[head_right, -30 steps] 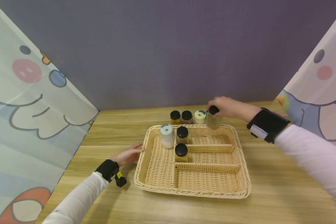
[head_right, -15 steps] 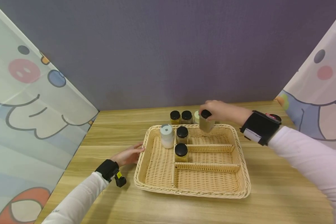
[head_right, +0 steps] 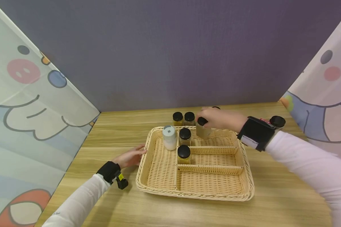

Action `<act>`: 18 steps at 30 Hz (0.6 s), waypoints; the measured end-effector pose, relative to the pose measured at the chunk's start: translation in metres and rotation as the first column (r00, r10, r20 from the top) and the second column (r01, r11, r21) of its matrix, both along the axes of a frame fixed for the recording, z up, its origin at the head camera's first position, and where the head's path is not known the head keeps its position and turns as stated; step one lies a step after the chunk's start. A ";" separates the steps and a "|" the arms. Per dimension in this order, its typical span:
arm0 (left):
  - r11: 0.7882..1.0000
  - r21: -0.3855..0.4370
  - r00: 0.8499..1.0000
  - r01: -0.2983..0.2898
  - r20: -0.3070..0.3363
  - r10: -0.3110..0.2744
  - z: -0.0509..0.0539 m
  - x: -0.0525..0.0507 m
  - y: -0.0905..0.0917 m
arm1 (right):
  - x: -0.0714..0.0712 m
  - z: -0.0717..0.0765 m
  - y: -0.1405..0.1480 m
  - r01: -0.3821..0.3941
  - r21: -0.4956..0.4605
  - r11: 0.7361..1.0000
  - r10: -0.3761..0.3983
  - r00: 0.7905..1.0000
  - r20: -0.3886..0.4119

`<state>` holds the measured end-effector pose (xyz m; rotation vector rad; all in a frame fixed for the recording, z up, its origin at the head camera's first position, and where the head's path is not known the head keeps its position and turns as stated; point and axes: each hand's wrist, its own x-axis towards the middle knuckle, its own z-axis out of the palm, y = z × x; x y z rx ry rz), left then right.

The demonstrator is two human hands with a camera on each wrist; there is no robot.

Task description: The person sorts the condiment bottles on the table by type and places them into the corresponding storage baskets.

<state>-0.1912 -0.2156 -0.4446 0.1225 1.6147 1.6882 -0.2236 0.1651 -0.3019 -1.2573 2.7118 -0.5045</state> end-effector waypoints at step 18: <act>0.999 0.018 1.000 -0.029 -0.005 0.029 -0.019 -0.007 -0.005 | -0.005 -0.028 -0.007 -0.145 -0.044 0.988 0.144 0.989 -0.030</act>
